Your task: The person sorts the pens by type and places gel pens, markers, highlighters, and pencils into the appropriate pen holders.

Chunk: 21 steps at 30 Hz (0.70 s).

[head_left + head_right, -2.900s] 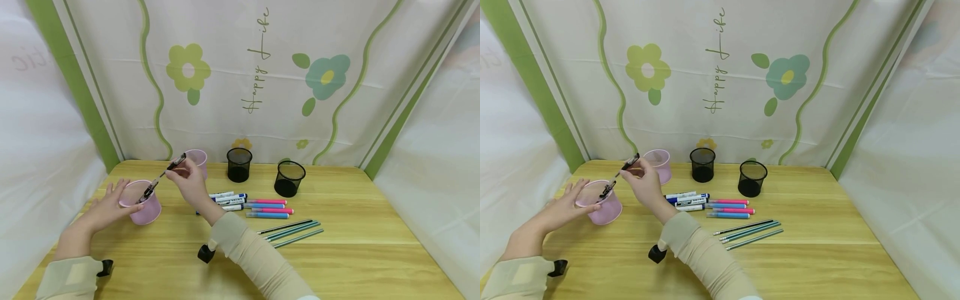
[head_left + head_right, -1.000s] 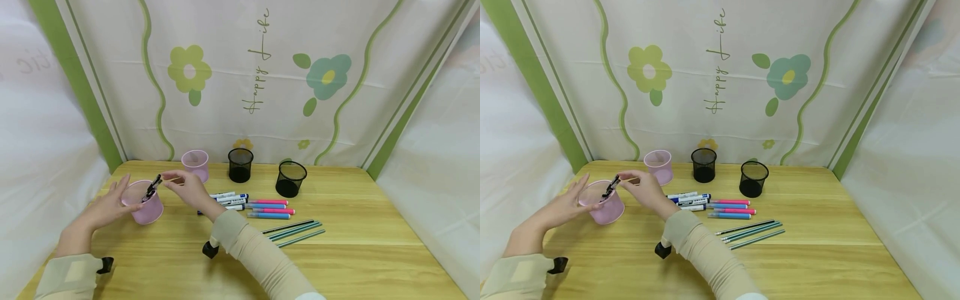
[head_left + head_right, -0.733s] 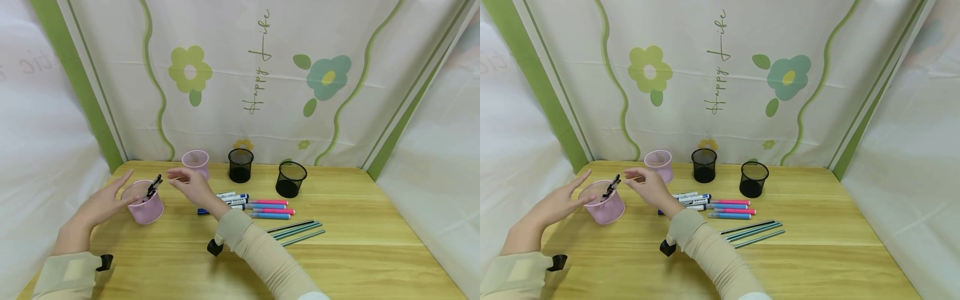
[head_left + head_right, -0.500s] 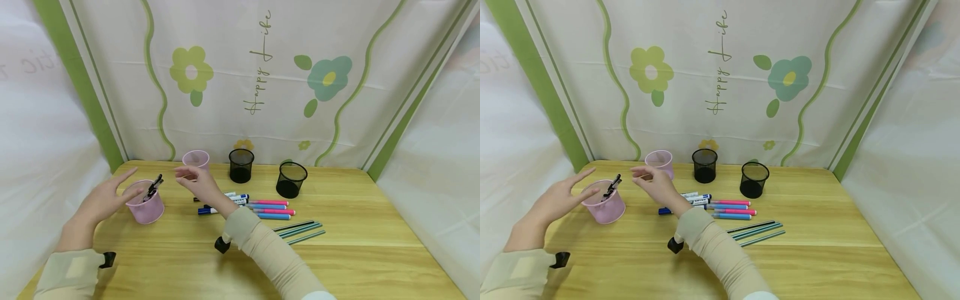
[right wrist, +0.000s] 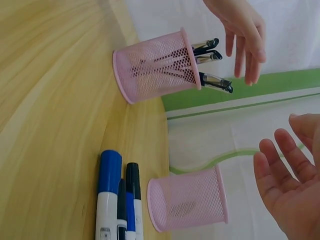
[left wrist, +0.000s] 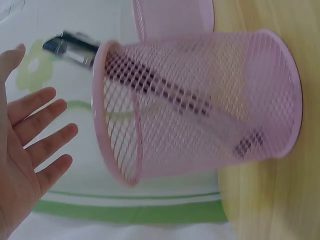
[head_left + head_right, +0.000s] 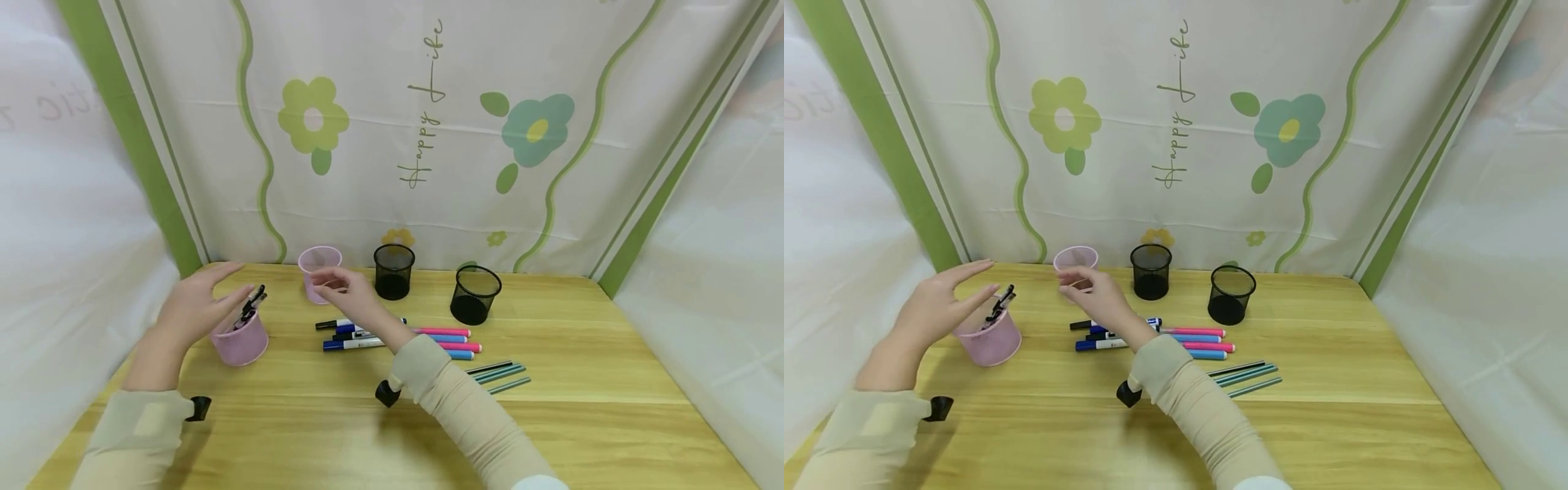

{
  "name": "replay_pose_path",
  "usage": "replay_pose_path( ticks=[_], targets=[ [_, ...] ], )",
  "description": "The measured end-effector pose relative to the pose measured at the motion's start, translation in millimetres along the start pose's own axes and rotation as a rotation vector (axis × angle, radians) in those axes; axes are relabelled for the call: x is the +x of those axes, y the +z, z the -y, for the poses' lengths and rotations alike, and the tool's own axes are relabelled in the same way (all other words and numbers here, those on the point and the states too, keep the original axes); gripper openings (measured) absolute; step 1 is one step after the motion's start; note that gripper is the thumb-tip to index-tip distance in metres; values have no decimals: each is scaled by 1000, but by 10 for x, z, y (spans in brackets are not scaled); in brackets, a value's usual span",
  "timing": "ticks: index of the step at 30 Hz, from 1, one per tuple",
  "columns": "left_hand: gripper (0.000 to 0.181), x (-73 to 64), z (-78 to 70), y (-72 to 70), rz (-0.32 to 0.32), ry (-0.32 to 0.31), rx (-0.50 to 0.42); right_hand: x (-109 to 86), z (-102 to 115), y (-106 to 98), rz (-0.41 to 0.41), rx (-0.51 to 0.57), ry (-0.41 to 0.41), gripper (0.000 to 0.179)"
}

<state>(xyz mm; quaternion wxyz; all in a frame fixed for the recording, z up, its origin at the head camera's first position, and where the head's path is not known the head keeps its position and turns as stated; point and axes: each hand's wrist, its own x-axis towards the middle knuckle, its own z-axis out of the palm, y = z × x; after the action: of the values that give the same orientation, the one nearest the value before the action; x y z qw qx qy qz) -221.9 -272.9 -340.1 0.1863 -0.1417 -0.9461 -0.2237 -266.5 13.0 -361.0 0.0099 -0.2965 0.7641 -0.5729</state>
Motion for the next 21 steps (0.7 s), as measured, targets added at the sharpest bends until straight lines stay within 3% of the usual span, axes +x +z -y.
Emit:
replay_pose_path(
  ticks=[7, 14, 18, 21],
  targets=[
    [48, 177, -216, 146, -65, 53, 35, -86, -3, -103, -6, -71, 29, 24],
    [42, 340, -407, 255, -131, 83, 14, -152, -50, -209, 1, -85, 16, 25],
    [44, 422, -505, 310, -136, 77, -9, -192, -81, -274, 9, -81, 7, 27],
    [49, 477, -571, 342, -131, 39, -18, -218, -116, -311, 14, -86, 13, 28]
  ],
)
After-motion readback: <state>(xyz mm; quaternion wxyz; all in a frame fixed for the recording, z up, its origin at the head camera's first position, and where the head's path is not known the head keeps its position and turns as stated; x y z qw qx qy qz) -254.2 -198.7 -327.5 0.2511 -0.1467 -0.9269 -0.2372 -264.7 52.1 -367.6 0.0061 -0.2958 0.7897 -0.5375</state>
